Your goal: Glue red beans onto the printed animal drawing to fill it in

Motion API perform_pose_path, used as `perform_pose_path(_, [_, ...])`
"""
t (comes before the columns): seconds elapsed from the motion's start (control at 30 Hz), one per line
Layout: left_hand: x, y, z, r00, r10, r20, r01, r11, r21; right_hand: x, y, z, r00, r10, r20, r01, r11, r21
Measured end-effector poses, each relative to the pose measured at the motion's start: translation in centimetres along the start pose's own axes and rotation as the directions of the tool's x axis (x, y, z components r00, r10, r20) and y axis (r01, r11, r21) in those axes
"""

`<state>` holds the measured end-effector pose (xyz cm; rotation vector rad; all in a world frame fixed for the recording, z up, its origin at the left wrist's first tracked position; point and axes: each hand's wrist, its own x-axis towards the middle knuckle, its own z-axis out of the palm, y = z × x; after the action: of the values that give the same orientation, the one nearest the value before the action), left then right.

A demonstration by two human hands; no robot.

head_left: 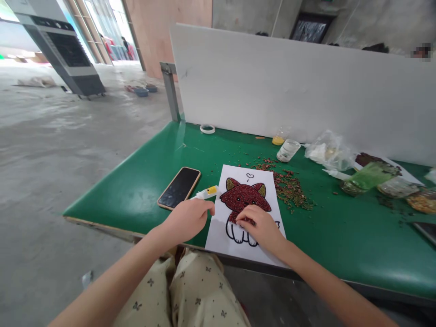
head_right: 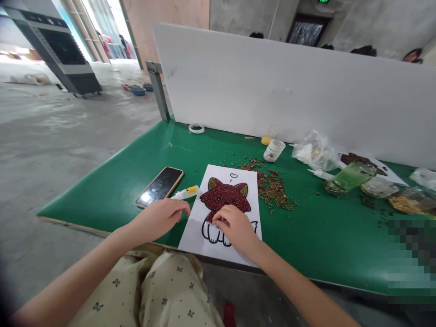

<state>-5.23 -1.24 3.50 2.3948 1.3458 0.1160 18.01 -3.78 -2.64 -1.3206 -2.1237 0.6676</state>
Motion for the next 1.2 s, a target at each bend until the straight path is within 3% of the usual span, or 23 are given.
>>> perform_pose_path(0.43, [-0.35, 0.32, -0.47, 0.998, -0.035, 0.051, 0.034, 0.999, 0.018, -0.28, -0.41, 0.42, 0.999, 0.034, -0.031, -0.036, 0.997, -0.066])
perform_pose_path(0.63, [-0.22, 0.28, -0.36, 0.997, -0.037, 0.070, 0.036, 0.999, 0.023, -0.14, -0.35, 0.33, 0.991, 0.131, -0.042, -0.132, 0.991, -0.030])
perform_pose_path(1.2, [-0.09, 0.37, -0.23, 0.994, -0.035, 0.099, 0.032, 0.999, 0.035, -0.47, -0.20, 0.24, 0.993, 0.092, -0.069, -0.101, 0.984, -0.144])
